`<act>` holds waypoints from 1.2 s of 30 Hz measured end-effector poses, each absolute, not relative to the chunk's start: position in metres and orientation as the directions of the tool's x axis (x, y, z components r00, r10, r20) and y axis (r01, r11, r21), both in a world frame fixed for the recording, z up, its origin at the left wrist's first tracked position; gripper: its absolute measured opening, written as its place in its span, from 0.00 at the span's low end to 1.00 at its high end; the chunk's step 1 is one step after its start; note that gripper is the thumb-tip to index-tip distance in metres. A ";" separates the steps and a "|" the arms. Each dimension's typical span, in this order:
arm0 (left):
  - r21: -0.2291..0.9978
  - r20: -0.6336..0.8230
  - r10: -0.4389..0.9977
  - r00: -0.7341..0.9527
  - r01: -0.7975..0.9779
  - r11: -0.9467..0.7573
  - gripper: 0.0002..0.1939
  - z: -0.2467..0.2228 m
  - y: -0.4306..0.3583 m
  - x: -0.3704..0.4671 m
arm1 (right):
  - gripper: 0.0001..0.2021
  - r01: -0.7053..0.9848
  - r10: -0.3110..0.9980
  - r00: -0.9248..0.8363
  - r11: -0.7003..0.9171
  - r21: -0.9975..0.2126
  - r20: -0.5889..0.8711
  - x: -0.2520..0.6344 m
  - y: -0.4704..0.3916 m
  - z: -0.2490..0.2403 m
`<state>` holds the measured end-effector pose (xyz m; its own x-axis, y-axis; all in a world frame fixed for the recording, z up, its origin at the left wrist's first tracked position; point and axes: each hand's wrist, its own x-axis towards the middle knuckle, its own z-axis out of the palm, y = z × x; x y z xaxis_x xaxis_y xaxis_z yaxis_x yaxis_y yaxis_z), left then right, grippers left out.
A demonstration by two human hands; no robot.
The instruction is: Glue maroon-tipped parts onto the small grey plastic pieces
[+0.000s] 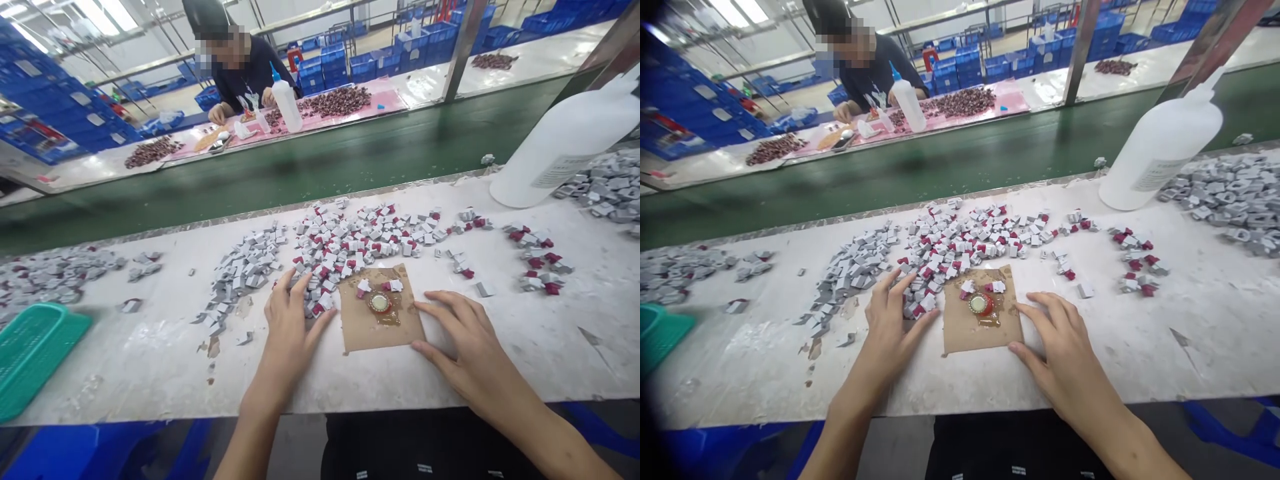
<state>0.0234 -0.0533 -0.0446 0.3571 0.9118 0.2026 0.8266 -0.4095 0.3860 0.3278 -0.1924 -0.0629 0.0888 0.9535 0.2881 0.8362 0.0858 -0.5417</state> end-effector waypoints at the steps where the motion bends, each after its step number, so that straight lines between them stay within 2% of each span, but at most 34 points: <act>1: 0.392 0.189 0.918 0.349 0.830 -0.397 0.30 -0.044 -0.051 0.025 | 0.19 0.835 0.952 0.095 0.083 -0.544 0.291 0.329 -0.192 -0.063; 15: 0.333 0.253 0.908 0.334 0.851 -0.405 0.29 -0.047 -0.031 0.038 | 0.16 0.800 0.917 0.278 -0.057 -0.598 0.285 0.322 -0.182 -0.067; 19: 0.280 0.321 0.883 0.342 0.857 -0.434 0.30 -0.042 -0.034 0.042 | 0.16 0.795 0.905 0.320 -0.097 -0.599 0.279 0.313 -0.181 -0.067; 30: 0.176 0.388 0.768 0.510 0.777 -0.604 0.27 -0.032 -0.039 0.058 | 0.17 0.773 0.897 0.365 -0.143 -0.618 0.249 0.300 -0.181 -0.062; 36: 0.115 0.405 0.641 0.652 0.659 -0.743 0.28 -0.023 -0.021 0.070 | 0.17 0.743 0.919 0.333 -0.119 -0.658 0.211 0.316 -0.168 -0.038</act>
